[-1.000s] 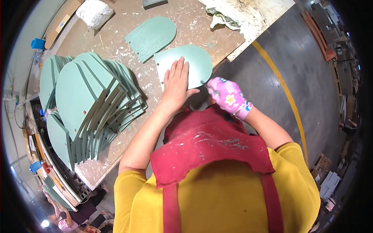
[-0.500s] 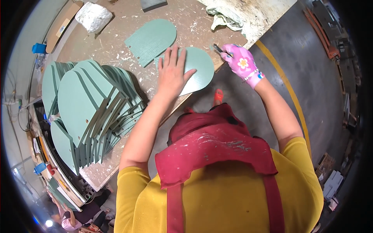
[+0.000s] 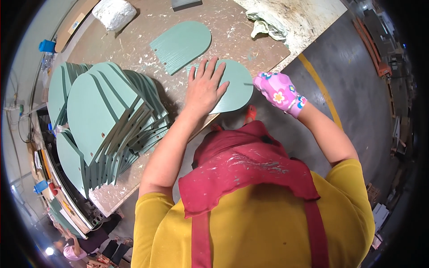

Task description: The person uses a small hand scraper to refine the edges and surfaces of several green-painted wooden panels, then wipes a panel with a cloth and applies a liquid from a bottle.

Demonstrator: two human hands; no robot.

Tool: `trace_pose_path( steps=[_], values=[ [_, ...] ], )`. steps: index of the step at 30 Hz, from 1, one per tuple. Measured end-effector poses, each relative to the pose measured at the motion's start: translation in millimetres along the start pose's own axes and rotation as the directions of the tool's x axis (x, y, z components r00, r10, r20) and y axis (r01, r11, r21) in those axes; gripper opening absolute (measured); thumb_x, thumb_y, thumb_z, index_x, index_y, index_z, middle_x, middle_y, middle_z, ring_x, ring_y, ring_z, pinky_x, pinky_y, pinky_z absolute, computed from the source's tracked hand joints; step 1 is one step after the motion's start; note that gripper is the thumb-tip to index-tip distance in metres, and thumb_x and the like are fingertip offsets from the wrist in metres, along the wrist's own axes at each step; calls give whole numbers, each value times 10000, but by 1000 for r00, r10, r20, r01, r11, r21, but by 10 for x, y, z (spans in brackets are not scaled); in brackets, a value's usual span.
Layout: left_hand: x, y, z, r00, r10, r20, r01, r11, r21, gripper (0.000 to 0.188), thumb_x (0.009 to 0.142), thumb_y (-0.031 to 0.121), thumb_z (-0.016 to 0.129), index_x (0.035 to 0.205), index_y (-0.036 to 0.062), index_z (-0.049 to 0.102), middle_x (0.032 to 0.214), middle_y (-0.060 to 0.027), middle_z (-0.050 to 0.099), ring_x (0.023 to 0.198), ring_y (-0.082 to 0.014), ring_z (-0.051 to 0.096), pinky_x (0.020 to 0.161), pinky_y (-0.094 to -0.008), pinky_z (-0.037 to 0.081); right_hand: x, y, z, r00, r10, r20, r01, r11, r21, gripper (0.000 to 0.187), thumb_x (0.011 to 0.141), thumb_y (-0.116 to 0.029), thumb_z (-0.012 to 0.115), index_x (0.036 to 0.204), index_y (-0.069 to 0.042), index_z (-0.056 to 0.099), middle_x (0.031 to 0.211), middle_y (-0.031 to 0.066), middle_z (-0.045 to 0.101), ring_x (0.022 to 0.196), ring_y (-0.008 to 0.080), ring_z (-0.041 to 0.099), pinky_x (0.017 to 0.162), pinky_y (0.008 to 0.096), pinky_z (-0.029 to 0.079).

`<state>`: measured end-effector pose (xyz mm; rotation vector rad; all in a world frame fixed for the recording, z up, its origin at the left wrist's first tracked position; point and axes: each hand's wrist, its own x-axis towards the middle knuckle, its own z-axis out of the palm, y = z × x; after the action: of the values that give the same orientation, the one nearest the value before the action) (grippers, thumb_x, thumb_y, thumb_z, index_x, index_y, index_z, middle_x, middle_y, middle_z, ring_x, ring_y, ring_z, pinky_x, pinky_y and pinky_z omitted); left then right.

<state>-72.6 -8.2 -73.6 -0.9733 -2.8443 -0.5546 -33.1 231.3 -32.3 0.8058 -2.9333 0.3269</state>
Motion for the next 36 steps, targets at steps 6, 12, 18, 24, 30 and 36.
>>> trace_pose_path(
  steps=[6,12,18,24,30,36],
  values=[
    [36,-1,17,1000,7,-3,-7,1000,3,529,883,361,530,1352,144,418,1434,-99,348,1323,-333,301,1059,-528,228,250,122,19,994,109,-3,-109,994,27,82,784,-98,538,863,-80,550,794,144,575,731,335,604,598,430,480],
    [19,5,27,1000,-15,-21,15,1000,7,529,881,369,531,1344,137,427,1425,-100,360,1323,-331,303,1057,-525,231,-237,-406,62,977,201,71,-199,979,-42,122,734,-92,579,856,-93,579,808,97,585,728,300,616,605,417,497],
    [30,29,89,995,-79,-68,83,995,59,540,879,381,528,1345,128,430,1420,-114,365,1318,-333,311,1056,-527,228,-155,-491,35,943,327,-69,-313,936,161,68,773,-119,560,833,-99,584,780,125,600,691,302,623,569,411,497],
    [23,68,101,983,-150,-110,157,986,58,553,869,391,541,1337,115,436,1408,-114,381,1298,-332,332,1041,-533,241,-276,-849,188,960,210,186,-226,972,70,120,766,-100,561,880,-90,597,760,107,577,684,269,630,604,384,513],
    [52,9,-13,985,-145,-93,150,987,51,625,797,417,632,1301,89,461,1334,-136,438,1244,-332,383,1003,-513,274,-473,-752,389,794,421,438,-517,89,851,168,829,-139,645,931,-11,609,807,-4,589,761,73,547,695,244,462],
    [62,40,-34,962,-210,-176,212,977,-6,668,746,395,684,1296,81,469,1225,-169,479,1188,-328,417,996,-473,274,-231,-833,498,743,459,487,-422,-244,873,166,827,-88,638,961,7,608,870,12,613,779,92,567,733,246,467]
  ],
)
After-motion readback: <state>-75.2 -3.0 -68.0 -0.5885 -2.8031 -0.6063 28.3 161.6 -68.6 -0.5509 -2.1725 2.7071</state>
